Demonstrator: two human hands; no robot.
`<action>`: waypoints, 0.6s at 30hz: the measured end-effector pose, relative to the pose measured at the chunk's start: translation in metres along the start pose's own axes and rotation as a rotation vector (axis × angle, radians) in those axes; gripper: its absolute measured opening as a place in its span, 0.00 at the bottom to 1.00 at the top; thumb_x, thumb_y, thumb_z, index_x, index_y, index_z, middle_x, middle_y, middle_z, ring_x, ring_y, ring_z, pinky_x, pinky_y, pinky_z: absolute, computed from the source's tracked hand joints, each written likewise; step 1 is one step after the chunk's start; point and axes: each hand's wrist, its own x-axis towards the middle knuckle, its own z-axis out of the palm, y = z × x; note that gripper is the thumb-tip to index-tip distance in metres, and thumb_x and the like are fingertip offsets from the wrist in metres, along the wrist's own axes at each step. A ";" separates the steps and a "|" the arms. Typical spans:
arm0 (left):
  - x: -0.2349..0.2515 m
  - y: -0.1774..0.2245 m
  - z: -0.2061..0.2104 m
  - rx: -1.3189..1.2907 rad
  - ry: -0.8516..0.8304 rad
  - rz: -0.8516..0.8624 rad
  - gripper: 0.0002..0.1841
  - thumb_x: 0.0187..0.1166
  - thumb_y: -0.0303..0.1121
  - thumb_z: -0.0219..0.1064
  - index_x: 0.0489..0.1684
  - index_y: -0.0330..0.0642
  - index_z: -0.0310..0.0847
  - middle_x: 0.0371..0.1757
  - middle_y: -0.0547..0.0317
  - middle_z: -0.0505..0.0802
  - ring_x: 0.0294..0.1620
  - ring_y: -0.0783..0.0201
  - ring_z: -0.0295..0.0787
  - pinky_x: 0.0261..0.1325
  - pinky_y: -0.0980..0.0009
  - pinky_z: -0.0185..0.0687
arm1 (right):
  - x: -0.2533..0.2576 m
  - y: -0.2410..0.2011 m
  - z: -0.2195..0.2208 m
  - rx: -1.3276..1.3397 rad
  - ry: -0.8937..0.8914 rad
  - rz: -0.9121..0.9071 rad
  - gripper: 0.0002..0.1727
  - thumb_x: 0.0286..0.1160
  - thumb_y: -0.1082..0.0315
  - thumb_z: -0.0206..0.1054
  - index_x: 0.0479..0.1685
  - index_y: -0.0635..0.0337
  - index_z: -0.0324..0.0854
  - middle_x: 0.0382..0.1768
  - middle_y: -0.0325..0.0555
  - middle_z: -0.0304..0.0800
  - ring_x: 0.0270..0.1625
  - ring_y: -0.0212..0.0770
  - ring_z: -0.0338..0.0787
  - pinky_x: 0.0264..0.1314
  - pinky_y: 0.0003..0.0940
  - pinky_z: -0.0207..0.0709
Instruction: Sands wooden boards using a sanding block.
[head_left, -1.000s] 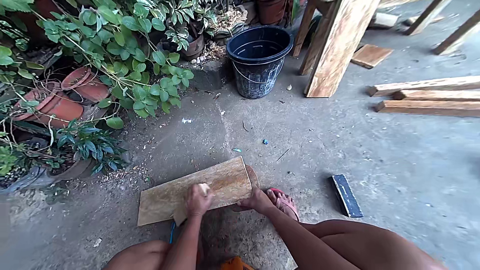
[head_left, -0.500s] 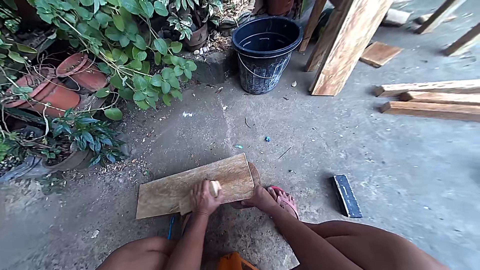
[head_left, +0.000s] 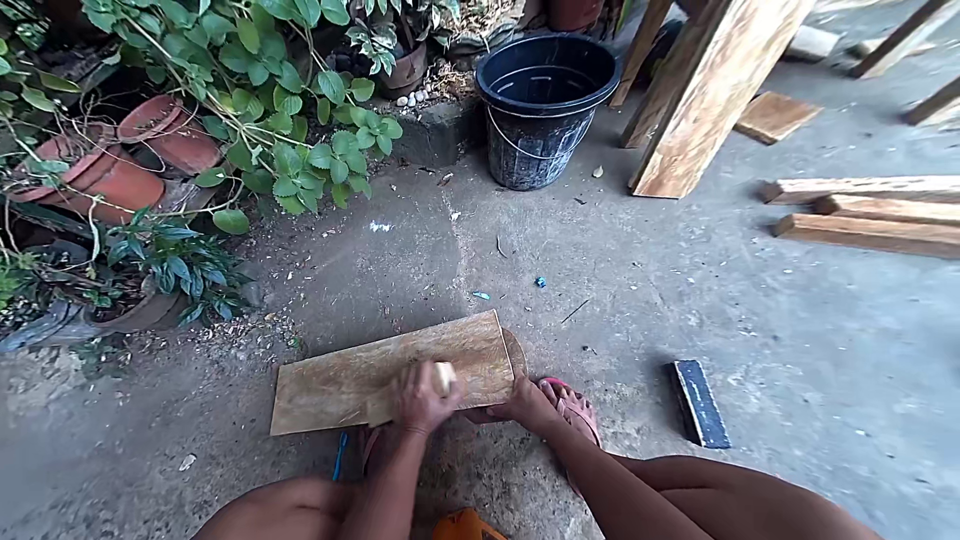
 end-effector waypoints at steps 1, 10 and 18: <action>0.005 -0.024 -0.002 0.014 -0.047 -0.151 0.36 0.66 0.58 0.68 0.60 0.32 0.87 0.60 0.34 0.92 0.66 0.34 0.88 0.68 0.35 0.77 | 0.000 0.000 0.000 0.008 -0.008 0.006 0.58 0.54 0.57 0.90 0.85 0.65 0.54 0.69 0.62 0.84 0.73 0.54 0.85 0.80 0.52 0.72; 0.022 0.061 -0.009 -0.023 -0.143 0.066 0.33 0.64 0.58 0.71 0.58 0.38 0.88 0.61 0.44 0.94 0.67 0.41 0.87 0.71 0.38 0.74 | 0.005 0.003 0.007 -0.004 0.032 -0.002 0.55 0.55 0.57 0.88 0.84 0.67 0.57 0.66 0.62 0.86 0.71 0.55 0.86 0.79 0.53 0.74; 0.040 -0.032 -0.005 0.027 -0.111 -0.285 0.36 0.68 0.58 0.69 0.64 0.34 0.85 0.66 0.35 0.89 0.72 0.35 0.83 0.75 0.36 0.71 | 0.000 -0.007 0.001 -0.020 -0.003 0.068 0.60 0.53 0.56 0.90 0.86 0.65 0.52 0.69 0.61 0.83 0.74 0.54 0.84 0.80 0.51 0.72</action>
